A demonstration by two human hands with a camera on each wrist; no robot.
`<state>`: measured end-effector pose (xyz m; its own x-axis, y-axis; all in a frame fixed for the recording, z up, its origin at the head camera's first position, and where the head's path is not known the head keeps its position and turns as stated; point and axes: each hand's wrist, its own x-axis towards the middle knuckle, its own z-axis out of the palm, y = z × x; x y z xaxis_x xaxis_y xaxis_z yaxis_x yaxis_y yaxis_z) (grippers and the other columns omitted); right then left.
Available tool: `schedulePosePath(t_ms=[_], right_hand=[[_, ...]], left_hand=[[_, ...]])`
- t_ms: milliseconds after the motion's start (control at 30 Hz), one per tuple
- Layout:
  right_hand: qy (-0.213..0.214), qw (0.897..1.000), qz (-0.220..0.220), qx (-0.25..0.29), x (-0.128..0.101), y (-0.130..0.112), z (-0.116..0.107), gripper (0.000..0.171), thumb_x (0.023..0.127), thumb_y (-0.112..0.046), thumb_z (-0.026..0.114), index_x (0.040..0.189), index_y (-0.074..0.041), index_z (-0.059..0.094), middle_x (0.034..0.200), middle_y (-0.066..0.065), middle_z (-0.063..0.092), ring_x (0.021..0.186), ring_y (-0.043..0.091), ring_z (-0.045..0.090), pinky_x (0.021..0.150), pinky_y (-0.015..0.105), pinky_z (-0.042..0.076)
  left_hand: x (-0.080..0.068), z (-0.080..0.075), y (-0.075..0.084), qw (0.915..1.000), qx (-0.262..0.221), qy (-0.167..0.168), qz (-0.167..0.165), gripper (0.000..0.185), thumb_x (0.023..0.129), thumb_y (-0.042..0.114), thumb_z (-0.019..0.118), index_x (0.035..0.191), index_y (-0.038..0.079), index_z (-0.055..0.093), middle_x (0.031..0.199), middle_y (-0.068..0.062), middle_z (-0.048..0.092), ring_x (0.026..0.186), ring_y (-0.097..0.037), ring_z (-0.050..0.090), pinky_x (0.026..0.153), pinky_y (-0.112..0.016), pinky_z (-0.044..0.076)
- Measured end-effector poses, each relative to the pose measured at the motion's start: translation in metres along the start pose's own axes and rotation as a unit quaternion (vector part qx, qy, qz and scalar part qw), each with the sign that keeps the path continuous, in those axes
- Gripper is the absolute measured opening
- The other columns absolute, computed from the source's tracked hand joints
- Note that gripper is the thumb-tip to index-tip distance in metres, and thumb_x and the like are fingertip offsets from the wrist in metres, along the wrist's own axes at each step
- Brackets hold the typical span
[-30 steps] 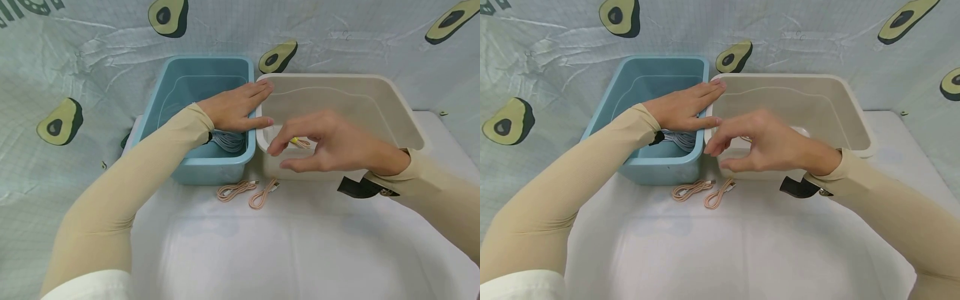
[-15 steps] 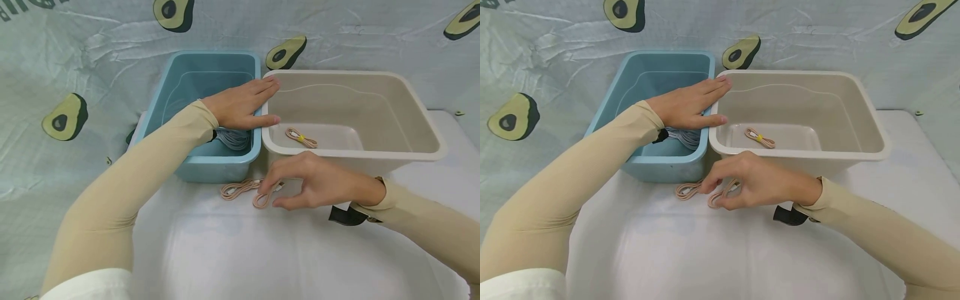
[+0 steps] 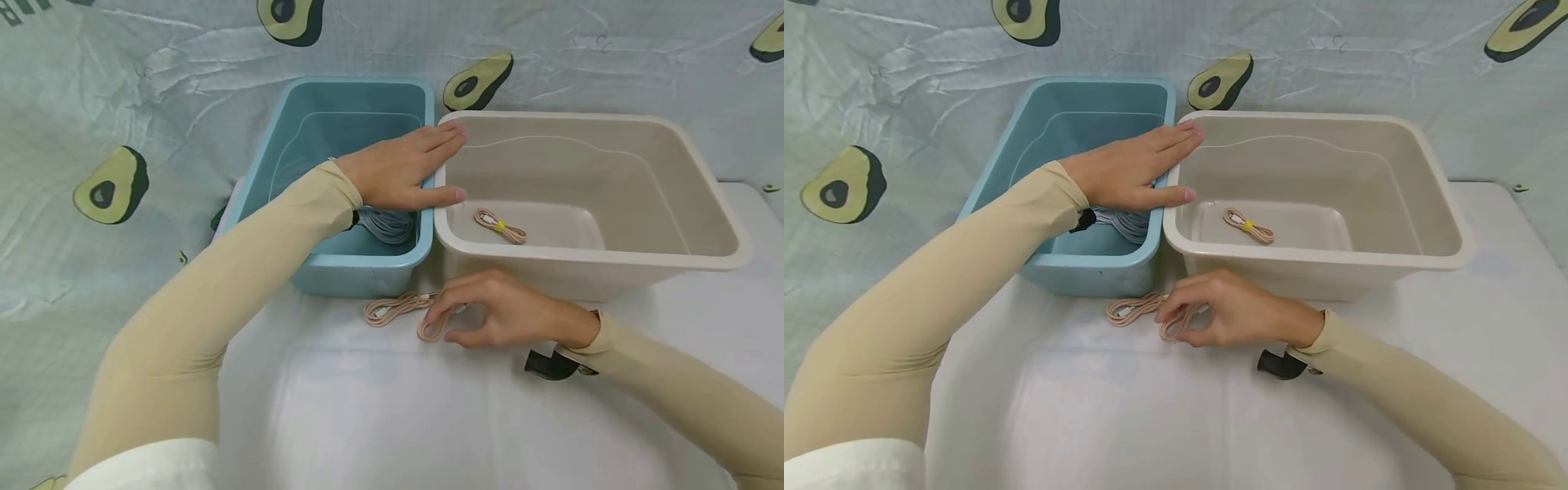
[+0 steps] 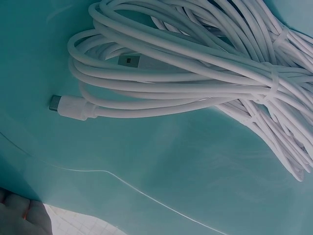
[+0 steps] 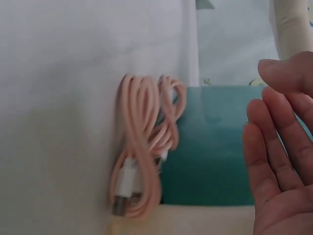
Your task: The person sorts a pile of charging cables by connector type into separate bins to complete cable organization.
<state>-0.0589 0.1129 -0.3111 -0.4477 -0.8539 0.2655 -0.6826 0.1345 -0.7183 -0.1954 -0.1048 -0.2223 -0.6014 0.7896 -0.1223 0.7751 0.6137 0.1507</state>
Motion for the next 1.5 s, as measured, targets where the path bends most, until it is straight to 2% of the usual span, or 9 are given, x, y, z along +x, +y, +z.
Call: schedulePosePath(t_ms=[167, 333, 567, 833, 933, 1033, 1200, 1500], right_hand=[[0.008, 1.0, 0.003, -0.024, -0.004, 0.012, 0.004, 0.032, 0.081, -0.003, 0.085, 0.109, -0.017, 0.078, 0.107, -0.004, 0.079, 0.096, 0.01, 0.074, 0.083, 0.031, 0.063], [0.008, 0.999, 0.006, -0.048, -0.008, 0.022, 0.008, 0.032, 0.081, -0.003, 0.084, 0.11, -0.016, 0.078, 0.108, -0.006, 0.078, 0.098, 0.006, 0.072, 0.087, 0.025, 0.061], [0.008, 0.997, -0.01, -0.082, -0.011, 0.031, 0.014, 0.032, 0.081, -0.005, 0.084, 0.11, -0.016, 0.078, 0.107, -0.007, 0.078, 0.099, 0.007, 0.071, 0.089, 0.023, 0.058], [0.013, 0.995, -0.003, -0.097, -0.015, 0.037, 0.018, 0.031, 0.081, -0.005, 0.084, 0.109, -0.017, 0.078, 0.105, -0.009, 0.077, 0.098, 0.005, 0.069, 0.089, 0.021, 0.058], [0.021, 0.995, -0.016, -0.1, -0.015, 0.04, 0.021, 0.03, 0.081, -0.004, 0.083, 0.108, -0.017, 0.078, 0.106, -0.01, 0.077, 0.098, 0.005, 0.07, 0.089, 0.017, 0.056], [0.021, 0.994, -0.024, -0.103, -0.013, 0.041, 0.022, 0.03, 0.082, -0.003, 0.081, 0.108, -0.017, 0.078, 0.106, -0.009, 0.077, 0.099, 0.005, 0.07, 0.089, 0.018, 0.057], [0.0, 0.994, -0.002, -0.11, -0.012, 0.041, 0.024, 0.03, 0.084, -0.004, 0.08, 0.11, -0.019, 0.078, 0.107, -0.01, 0.075, 0.099, 0.006, 0.069, 0.088, 0.025, 0.059], [-0.026, 0.993, 0.031, -0.115, -0.011, 0.04, 0.026, 0.031, 0.087, -0.004, 0.078, 0.111, -0.022, 0.077, 0.105, -0.01, 0.075, 0.098, 0.005, 0.067, 0.086, 0.025, 0.059]], left_hand=[[0.0, 0.0, 0.001, 1.0, -0.002, 0.0, 0.003, 0.09, 0.103, 0.065, 0.039, 0.168, 0.013, 0.005, 0.177, -0.001, 0.002, 0.166, -0.019, 0.001, 0.138, -0.038, 0.01], [0.0, 0.0, 0.002, 1.0, 0.0, 0.002, -0.001, 0.09, 0.103, 0.066, 0.039, 0.168, 0.014, 0.005, 0.177, 0.001, 0.002, 0.166, -0.018, 0.0, 0.138, -0.038, 0.009], [-0.001, 0.0, 0.002, 1.0, 0.001, 0.003, -0.009, 0.091, 0.102, 0.068, 0.038, 0.168, 0.017, 0.004, 0.177, 0.003, 0.001, 0.166, -0.016, -0.001, 0.138, -0.037, 0.009], [0.0, 0.0, 0.002, 0.9999, 0.001, 0.002, -0.011, 0.091, 0.102, 0.068, 0.039, 0.168, 0.016, 0.004, 0.177, 0.003, 0.002, 0.166, -0.016, -0.002, 0.138, -0.037, 0.007], [0.0, 0.001, 0.002, 0.9999, 0.0, 0.0, -0.013, 0.091, 0.102, 0.068, 0.038, 0.168, 0.016, 0.004, 0.177, 0.003, 0.002, 0.166, -0.015, -0.003, 0.138, -0.037, 0.007], [0.0, 0.001, 0.002, 0.9999, 0.0, -0.001, -0.015, 0.091, 0.102, 0.068, 0.038, 0.168, 0.016, 0.004, 0.177, 0.003, 0.002, 0.166, -0.015, -0.003, 0.138, -0.037, 0.007], [-0.001, 0.0, 0.002, 0.9999, -0.001, -0.004, -0.014, 0.09, 0.102, 0.068, 0.038, 0.168, 0.017, 0.003, 0.177, 0.004, 0.001, 0.166, -0.015, -0.003, 0.138, -0.037, 0.007], [-0.001, 0.0, 0.001, 1.0, -0.003, 0.001, -0.002, 0.09, 0.103, 0.066, 0.04, 0.168, 0.014, 0.006, 0.177, 0.0, 0.004, 0.166, -0.018, 0.001, 0.138, -0.038, 0.009]])
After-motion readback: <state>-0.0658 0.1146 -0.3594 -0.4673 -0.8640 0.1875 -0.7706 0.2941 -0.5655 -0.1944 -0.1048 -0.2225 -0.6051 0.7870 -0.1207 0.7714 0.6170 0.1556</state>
